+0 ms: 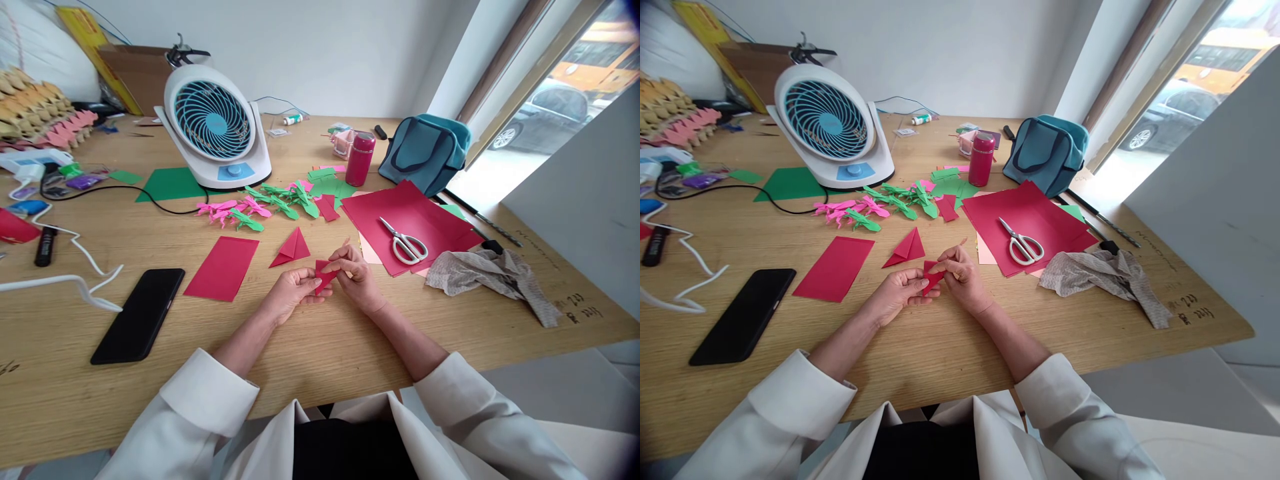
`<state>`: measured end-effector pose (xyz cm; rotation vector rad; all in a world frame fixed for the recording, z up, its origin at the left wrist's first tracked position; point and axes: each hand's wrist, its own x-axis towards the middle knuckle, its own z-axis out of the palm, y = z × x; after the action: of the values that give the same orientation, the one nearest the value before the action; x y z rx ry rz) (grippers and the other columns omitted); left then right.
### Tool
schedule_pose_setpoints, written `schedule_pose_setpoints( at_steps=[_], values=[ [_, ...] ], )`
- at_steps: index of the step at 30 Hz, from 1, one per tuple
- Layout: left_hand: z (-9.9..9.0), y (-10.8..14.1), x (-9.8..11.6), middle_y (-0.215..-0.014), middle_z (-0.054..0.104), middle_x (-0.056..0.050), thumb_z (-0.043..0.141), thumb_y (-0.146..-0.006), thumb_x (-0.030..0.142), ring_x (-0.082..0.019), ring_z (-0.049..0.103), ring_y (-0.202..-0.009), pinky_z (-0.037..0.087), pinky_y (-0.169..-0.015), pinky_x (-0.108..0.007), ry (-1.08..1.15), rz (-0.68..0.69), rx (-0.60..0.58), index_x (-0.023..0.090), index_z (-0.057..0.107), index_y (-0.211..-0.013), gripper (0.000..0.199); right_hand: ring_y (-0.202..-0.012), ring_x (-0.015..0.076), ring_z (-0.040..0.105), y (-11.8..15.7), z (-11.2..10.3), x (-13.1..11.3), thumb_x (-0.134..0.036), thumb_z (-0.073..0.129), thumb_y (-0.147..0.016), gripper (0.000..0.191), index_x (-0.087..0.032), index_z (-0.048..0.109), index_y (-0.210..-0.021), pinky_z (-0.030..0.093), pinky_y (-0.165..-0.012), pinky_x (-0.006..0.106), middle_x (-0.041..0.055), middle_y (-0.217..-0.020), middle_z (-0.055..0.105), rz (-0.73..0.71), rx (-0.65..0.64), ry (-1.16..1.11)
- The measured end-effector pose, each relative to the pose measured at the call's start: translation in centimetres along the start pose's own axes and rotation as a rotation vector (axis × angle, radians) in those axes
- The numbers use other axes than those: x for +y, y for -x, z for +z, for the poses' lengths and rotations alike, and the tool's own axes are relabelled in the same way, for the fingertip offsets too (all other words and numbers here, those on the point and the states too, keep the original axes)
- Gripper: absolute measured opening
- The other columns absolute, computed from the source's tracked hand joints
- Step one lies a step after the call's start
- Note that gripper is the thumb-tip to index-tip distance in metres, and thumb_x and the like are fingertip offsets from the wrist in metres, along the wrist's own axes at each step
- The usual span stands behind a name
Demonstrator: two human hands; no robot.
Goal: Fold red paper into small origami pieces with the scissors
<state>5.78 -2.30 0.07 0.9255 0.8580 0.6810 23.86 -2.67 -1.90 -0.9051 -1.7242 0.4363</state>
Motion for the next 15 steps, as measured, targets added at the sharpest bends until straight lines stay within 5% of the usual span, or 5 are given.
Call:
schedule_pose_setpoints(
  at_steps=[6,10,15],
  values=[
    [-0.09,-0.07,-0.09,-0.089,0.076,-0.010,0.082,-0.072,0.032,-0.020,0.074,-0.079,0.058,-0.069,-0.027,-0.009,0.004,0.005,0.012,0.068,-0.093,0.032,-0.088,0.0174,0.055,-0.09,0.03,-0.28,-0.004,0.048,-0.086,0.034,-0.025,0.074,-0.086,0.048,-0.080,0.035,0.0043,-0.090,0.057,0.014,0.007,-0.009],
    [-0.16,-0.17,-0.17,-0.088,0.076,-0.009,0.083,-0.069,0.035,-0.020,0.074,-0.077,0.057,-0.065,-0.026,-0.013,0.036,0.043,0.013,0.068,-0.094,0.037,-0.088,0.0179,0.056,-0.10,-0.02,-0.21,-0.010,0.047,-0.091,0.032,-0.025,0.072,-0.104,0.048,-0.081,0.036,0.0052,-0.090,0.058,0.064,0.013,-0.045],
    [-0.27,-0.35,-0.14,-0.086,0.076,-0.008,0.082,-0.069,0.040,-0.019,0.074,-0.075,0.055,-0.063,-0.024,-0.030,0.160,0.129,0.014,0.066,-0.102,0.044,-0.076,0.0147,0.059,0.05,-0.02,0.57,-0.027,0.046,-0.096,0.033,-0.022,0.060,-0.126,0.051,-0.074,0.032,0.0039,-0.088,0.063,0.344,0.031,-0.255]
  ],
)
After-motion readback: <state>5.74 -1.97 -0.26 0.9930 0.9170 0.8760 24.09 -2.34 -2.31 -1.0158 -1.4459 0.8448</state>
